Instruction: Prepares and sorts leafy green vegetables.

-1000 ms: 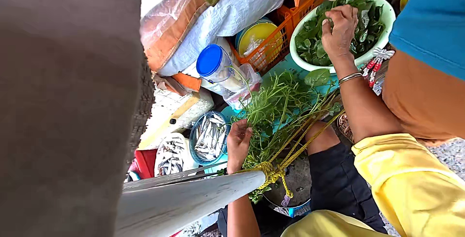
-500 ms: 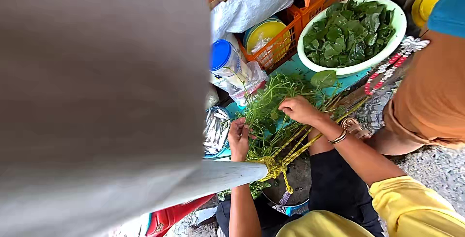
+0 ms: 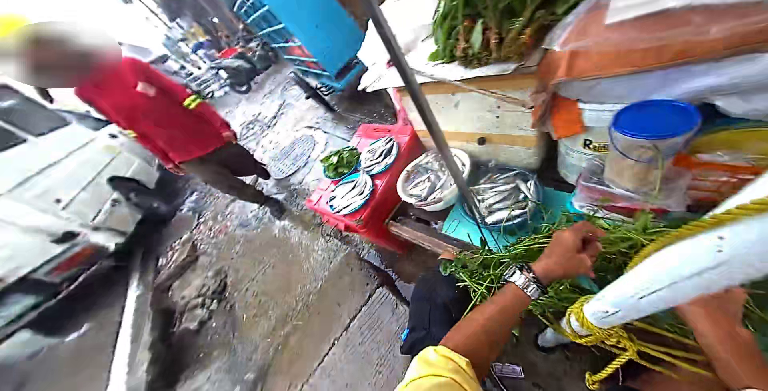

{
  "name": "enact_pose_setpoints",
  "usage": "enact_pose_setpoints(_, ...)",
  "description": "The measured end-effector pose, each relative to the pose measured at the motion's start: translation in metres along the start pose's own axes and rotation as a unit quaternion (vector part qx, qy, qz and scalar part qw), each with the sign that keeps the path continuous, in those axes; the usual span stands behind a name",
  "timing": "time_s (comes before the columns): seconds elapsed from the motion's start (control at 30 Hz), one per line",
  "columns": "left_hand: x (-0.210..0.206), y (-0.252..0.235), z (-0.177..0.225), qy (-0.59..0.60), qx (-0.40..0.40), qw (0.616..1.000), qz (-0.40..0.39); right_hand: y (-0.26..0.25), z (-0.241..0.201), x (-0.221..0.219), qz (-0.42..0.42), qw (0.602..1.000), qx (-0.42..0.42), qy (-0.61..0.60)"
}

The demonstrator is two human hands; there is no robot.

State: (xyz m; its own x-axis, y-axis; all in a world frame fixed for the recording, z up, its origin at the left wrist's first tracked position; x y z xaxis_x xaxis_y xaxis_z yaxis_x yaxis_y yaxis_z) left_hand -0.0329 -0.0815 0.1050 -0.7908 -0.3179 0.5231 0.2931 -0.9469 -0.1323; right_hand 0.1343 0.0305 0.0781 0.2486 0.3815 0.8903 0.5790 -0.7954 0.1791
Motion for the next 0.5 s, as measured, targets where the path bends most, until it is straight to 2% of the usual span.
enact_pose_setpoints(0.13, -0.004, -0.009, -0.011, 0.001, -0.007, 1.000, -0.011, -0.001, 0.008, -0.011, 0.045, 0.998, 0.030, -0.018)
enact_pose_setpoints(0.23, -0.004, -0.009, -0.011, 0.010, -0.004, 1.000, -0.019, -0.001, 0.007, -0.008, 0.025, 1.000, 0.018, -0.005)
enact_pose_setpoints(0.4, -0.001, -0.008, -0.009, 0.020, 0.007, 0.999, -0.031, -0.006, 0.003, -0.013, 0.046, 0.999, -0.011, -0.008)
enact_pose_setpoints(0.43, 0.001, -0.005, -0.006, 0.020, 0.015, 0.999, -0.030, -0.010, 0.009, -0.018, 0.063, 0.998, 0.000, -0.011)
enact_pose_setpoints(0.5, 0.008, 0.005, 0.006, 0.028, 0.037, 0.999, -0.023, -0.011, 0.008, -0.015, 0.041, 0.999, -0.014, -0.023)
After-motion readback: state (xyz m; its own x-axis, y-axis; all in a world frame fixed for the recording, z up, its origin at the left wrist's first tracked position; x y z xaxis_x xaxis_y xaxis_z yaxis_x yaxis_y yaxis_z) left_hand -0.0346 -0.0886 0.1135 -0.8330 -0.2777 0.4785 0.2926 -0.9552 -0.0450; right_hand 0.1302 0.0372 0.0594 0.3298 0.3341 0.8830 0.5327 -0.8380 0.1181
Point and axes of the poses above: each hand's wrist, its own y-axis away from the middle knuckle, its own x-axis out of the back of the hand, z = x × y, the point moved 1 cm from there along -y, towards the middle knuckle, and after that the axes turned 11 degrees about -y, right-handed, at the moved point
